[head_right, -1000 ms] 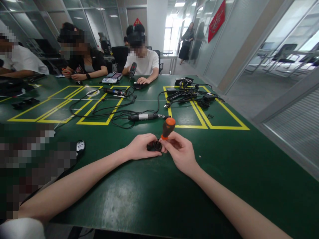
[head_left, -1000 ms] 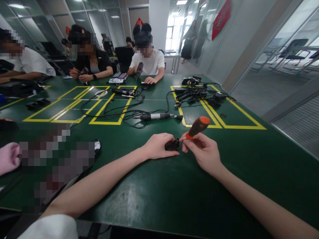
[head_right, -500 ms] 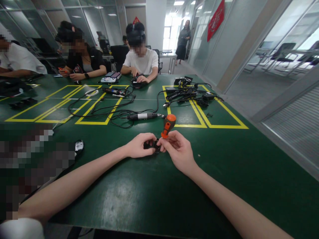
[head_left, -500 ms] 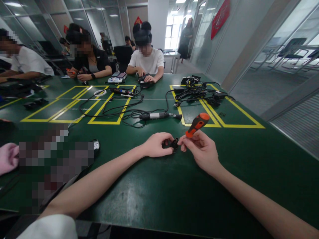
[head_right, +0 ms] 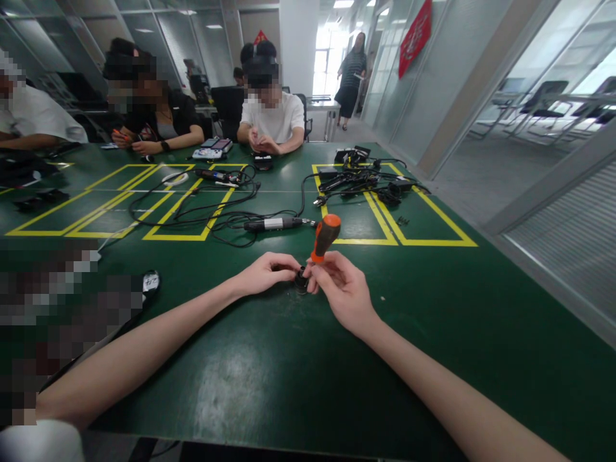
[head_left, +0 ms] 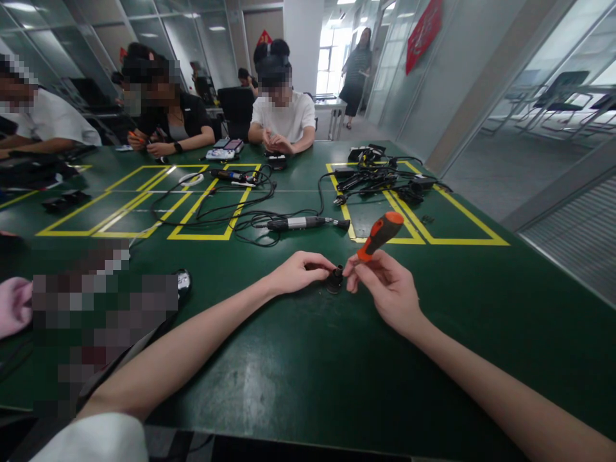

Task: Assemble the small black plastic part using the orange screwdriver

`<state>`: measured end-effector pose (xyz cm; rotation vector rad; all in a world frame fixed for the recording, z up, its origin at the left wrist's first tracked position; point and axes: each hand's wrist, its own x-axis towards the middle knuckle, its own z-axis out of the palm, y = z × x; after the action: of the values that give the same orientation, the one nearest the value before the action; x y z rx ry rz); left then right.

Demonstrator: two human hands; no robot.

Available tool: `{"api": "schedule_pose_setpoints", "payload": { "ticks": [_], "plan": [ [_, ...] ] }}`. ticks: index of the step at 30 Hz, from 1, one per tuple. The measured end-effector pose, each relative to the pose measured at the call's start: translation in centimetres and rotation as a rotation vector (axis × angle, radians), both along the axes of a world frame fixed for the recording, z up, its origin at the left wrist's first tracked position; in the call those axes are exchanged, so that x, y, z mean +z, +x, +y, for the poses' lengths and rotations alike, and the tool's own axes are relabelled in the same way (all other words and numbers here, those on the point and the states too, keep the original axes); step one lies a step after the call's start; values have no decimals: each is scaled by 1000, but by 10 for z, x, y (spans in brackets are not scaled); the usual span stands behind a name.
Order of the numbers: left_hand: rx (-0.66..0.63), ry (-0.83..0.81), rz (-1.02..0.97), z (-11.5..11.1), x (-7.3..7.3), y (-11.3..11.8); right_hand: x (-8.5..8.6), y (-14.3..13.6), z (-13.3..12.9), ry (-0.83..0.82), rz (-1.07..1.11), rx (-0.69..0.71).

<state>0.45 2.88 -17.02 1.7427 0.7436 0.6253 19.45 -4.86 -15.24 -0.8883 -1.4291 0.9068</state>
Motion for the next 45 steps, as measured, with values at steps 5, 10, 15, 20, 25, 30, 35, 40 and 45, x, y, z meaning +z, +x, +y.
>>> {"api": "schedule_pose_setpoints", "payload": {
  "ticks": [5,10,15,20,25,30,35,40,45],
  "plan": [
    [1,40,39,2,-3,0,2,0,-1,-16,-6,-20],
    [3,51,51,0,0,-1,2,0,-1,-23,-26,11],
    [9,66,64,-1,3,0,-2,-2,0,-14,-14,25],
    [3,86,62,0,3,0,-2,-2,0,-25,-4,-5],
    [-2,94,64,-1,2,0,3,0,0,-5,-34,-2],
    [6,79,65,-1,2,0,-1,0,1,3,-6,0],
    [10,88,64,1,2,1,-4,0,2,-13,28,-28],
    [-4,84,63,1,1,0,1,1,2,19,-43,-21],
    [14,69,54,0,2,0,-3,1,4,-5,-12,26]
  ]
}}
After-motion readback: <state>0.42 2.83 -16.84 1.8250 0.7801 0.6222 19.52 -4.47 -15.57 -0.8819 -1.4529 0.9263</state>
